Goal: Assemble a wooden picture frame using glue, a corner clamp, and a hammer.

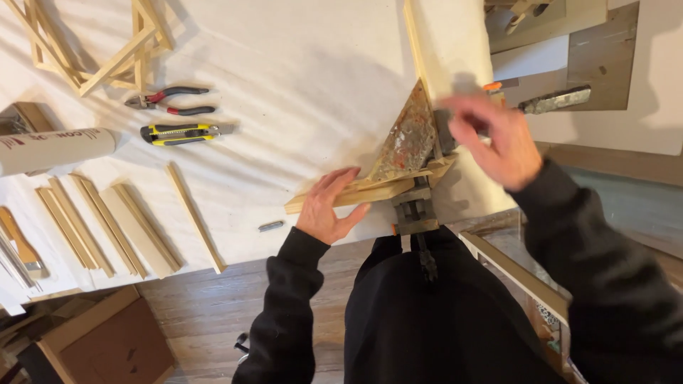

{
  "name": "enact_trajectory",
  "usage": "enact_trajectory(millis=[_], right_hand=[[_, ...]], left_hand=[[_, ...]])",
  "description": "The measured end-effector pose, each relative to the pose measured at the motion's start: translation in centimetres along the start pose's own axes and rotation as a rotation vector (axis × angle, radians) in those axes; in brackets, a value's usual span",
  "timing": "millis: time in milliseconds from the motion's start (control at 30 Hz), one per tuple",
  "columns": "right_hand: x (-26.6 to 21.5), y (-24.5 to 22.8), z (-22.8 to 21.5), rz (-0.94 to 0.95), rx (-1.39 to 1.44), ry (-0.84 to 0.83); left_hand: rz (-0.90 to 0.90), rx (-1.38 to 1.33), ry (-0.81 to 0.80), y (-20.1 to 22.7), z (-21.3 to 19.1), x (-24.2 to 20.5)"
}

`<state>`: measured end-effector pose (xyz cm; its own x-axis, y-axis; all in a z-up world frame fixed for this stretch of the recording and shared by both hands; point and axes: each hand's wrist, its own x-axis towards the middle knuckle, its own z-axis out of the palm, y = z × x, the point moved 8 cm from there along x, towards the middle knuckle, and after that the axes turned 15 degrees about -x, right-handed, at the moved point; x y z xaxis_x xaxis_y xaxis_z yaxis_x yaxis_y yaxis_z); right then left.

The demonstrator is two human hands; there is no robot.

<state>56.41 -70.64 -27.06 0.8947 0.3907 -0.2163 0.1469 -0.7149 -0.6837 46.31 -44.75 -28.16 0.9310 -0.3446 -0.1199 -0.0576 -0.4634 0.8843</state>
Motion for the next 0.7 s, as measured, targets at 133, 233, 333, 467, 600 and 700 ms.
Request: enact_trajectory(millis=[133, 233, 333, 467, 600, 700], right_hand=[[-3.5, -1.8, 3.7, 0.134, 0.501, -0.23], [-3.5, -3.6, 5.9, 0.296, 0.769, -0.36], [-4.0, -3.4, 6.9, 0.301, 0.664, -0.389], [-3.7, -4.6, 5.7, -0.111, -0.141, -0.194], [-3.3, -4.7, 3.5, -0.204, -0.762, -0.21], [-2.5, -2.5, 1.7, -0.161, -0.861, -0.179]], left_hand=[[-0.132, -0.376, 0.068, -0.7, 1.0, 1.6], [-0.187, -0.427, 0.049, -1.2, 2.4, 3.5], [-0.309, -0.479, 0.042, -2.5, 3.9, 4.0], [-0.412, -0.566, 0.045, -3.5, 4.4, 3.6], [-0.441, -0.621, 0.055, -3.4, 4.4, 3.7], [-0.319, -0.521, 0.063, -2.5, 3.7, 3.6]])
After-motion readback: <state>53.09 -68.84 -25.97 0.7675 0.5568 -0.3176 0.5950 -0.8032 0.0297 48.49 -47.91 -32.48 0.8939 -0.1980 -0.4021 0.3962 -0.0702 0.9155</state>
